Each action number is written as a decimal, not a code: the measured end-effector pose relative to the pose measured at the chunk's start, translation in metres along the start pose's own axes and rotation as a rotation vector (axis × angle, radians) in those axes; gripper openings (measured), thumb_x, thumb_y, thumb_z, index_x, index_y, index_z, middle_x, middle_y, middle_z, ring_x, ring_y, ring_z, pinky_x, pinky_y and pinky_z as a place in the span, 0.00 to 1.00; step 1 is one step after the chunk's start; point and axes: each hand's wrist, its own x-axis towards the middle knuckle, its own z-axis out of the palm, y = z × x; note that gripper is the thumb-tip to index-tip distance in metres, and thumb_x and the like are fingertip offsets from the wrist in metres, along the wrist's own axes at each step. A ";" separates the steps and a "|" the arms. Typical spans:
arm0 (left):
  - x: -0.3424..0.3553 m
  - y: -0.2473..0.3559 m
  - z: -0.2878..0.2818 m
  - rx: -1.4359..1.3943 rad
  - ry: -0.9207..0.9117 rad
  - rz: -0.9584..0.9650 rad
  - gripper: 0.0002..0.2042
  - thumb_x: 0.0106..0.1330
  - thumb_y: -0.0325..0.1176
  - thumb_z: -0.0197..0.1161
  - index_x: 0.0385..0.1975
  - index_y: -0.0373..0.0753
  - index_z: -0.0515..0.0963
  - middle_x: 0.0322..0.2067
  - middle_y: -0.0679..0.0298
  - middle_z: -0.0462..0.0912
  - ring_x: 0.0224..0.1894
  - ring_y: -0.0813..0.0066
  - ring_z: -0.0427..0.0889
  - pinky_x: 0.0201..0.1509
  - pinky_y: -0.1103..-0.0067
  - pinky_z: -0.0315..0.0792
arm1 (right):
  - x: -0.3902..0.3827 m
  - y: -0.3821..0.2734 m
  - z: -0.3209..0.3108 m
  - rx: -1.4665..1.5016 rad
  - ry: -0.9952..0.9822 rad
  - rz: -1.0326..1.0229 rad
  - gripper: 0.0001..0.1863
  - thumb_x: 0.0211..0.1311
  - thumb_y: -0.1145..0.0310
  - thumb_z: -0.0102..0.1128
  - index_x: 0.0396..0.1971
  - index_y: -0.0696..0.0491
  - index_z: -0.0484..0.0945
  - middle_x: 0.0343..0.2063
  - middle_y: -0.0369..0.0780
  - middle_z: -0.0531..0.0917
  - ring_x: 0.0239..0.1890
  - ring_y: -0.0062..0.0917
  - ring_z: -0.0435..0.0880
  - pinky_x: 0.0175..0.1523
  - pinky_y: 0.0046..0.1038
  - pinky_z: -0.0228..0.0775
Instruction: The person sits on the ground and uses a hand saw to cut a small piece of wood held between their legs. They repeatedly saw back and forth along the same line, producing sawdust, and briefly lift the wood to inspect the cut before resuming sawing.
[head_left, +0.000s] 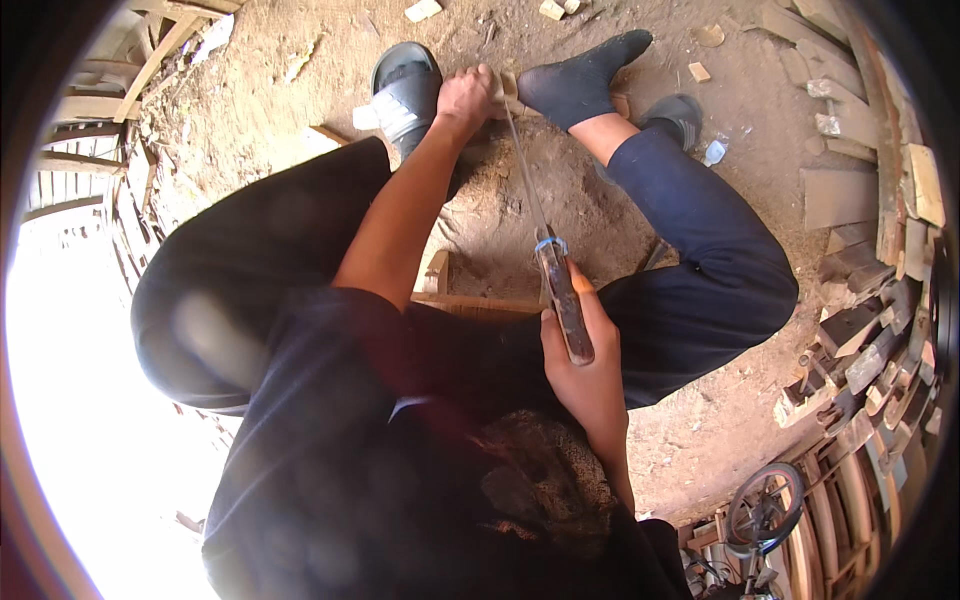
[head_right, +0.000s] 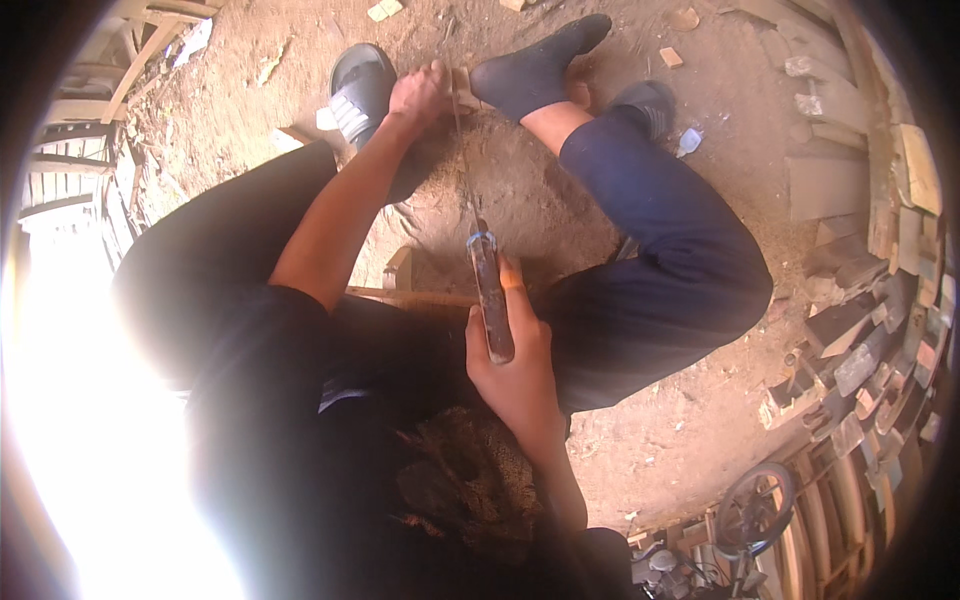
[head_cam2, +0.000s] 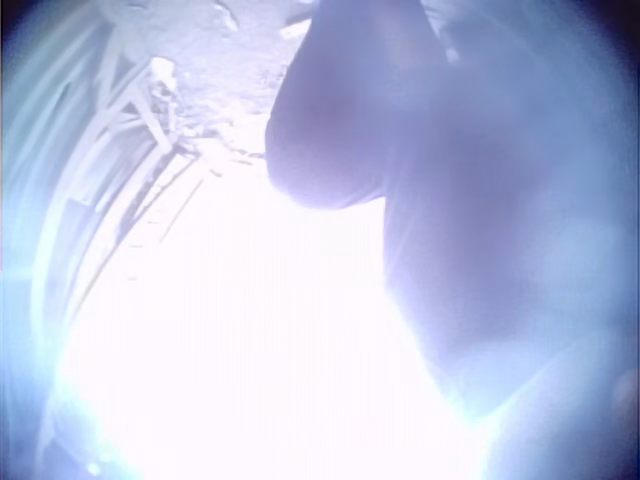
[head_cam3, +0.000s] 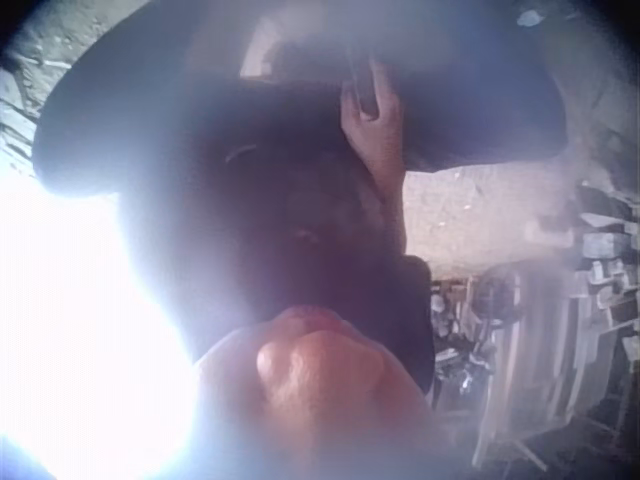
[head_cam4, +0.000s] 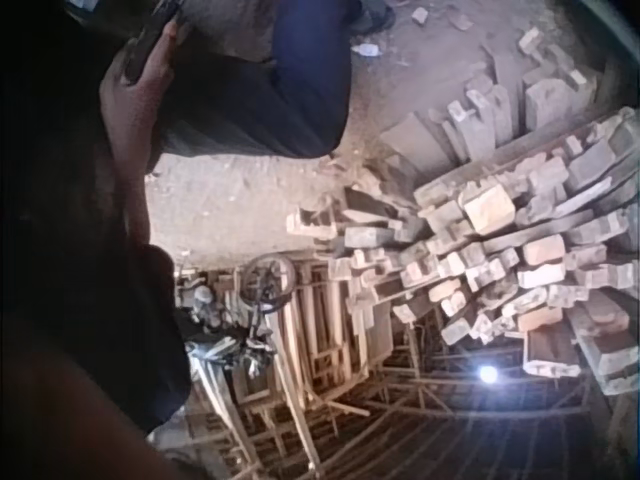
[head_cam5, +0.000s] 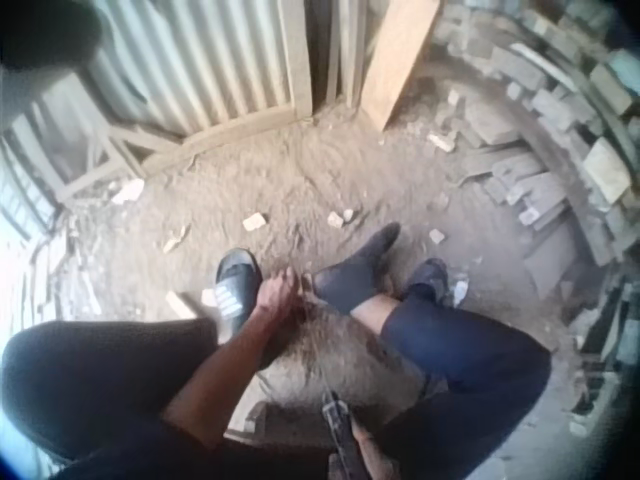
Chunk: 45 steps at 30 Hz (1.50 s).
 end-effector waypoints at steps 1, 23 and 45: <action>0.001 -0.011 0.007 0.061 0.043 0.007 0.34 0.45 0.53 0.77 0.43 0.35 0.70 0.42 0.53 0.83 0.48 0.58 0.83 0.50 0.70 0.78 | 0.000 0.006 0.004 0.016 -0.002 -0.015 0.29 0.63 0.76 0.54 0.66 0.58 0.63 0.45 0.55 0.82 0.45 0.44 0.86 0.46 0.32 0.77; 0.003 -0.012 -0.006 -0.011 -0.142 -0.022 0.37 0.46 0.59 0.75 0.46 0.36 0.71 0.44 0.52 0.83 0.50 0.57 0.82 0.54 0.68 0.76 | -0.028 0.019 -0.006 -0.006 0.026 -0.091 0.28 0.64 0.78 0.53 0.65 0.58 0.65 0.46 0.54 0.82 0.48 0.35 0.86 0.50 0.28 0.73; 0.016 -0.020 -0.002 -0.012 -0.199 0.069 0.35 0.48 0.53 0.77 0.48 0.34 0.73 0.43 0.48 0.83 0.49 0.53 0.84 0.53 0.65 0.78 | -0.042 0.026 -0.017 0.088 0.076 -0.079 0.28 0.63 0.76 0.57 0.64 0.58 0.66 0.36 0.51 0.84 0.36 0.35 0.87 0.42 0.29 0.75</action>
